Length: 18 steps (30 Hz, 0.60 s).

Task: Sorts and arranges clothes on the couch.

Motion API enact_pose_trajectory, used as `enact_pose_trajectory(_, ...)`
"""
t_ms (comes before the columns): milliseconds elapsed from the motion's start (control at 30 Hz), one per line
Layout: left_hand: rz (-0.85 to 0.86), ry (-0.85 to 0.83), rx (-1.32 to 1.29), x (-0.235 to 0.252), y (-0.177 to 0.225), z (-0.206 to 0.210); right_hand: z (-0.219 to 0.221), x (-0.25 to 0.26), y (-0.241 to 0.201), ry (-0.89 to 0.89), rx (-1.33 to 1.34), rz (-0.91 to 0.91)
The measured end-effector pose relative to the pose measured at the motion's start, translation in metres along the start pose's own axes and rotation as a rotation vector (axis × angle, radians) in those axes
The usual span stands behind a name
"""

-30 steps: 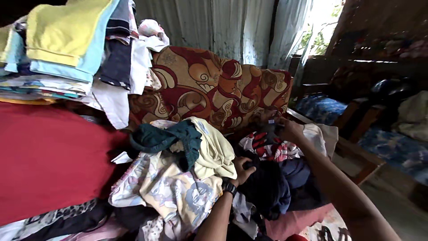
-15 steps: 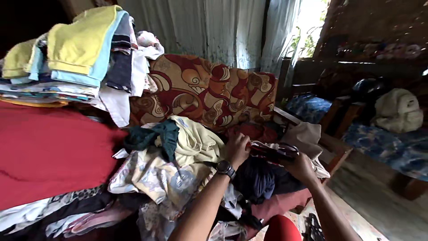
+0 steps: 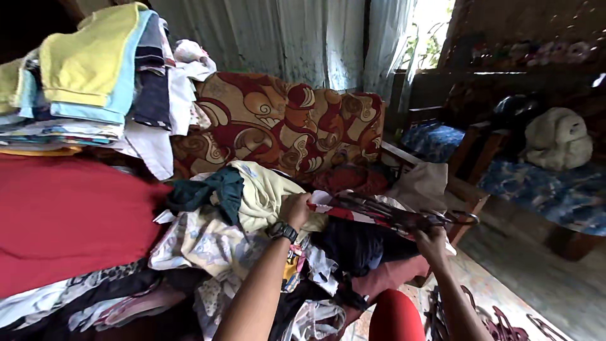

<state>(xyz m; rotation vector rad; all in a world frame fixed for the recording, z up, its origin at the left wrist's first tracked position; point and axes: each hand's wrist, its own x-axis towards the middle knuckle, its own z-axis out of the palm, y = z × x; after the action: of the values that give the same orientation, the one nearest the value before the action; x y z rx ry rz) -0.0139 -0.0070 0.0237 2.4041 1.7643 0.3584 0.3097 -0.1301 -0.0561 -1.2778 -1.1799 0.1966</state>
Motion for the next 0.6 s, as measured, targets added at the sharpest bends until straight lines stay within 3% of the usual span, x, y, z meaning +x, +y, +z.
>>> enact_pose_trajectory(133,0.076,-0.225,0.069,-0.016,0.031,0.007,0.0,-0.006,-0.011,0.028,0.18,0.166)
enact_pose_trajectory(200,0.121,-0.281,-0.109,-0.027,0.059,0.0,0.006,-0.011,-0.013,0.009,0.173,0.226)
enact_pose_trajectory(333,0.118,0.103,-0.252,-0.025,0.089,0.0,0.002,-0.019,-0.022,-0.011,0.088,0.279)
enact_pose_trajectory(433,0.174,0.222,-0.214,-0.012,0.104,0.018,0.002,-0.024,-0.024,-0.047,0.073,0.221)
enact_pose_trajectory(600,0.227,-0.004,-0.026,-0.018,0.135,0.008,0.003,-0.023,-0.022,-0.003,0.081,0.235)
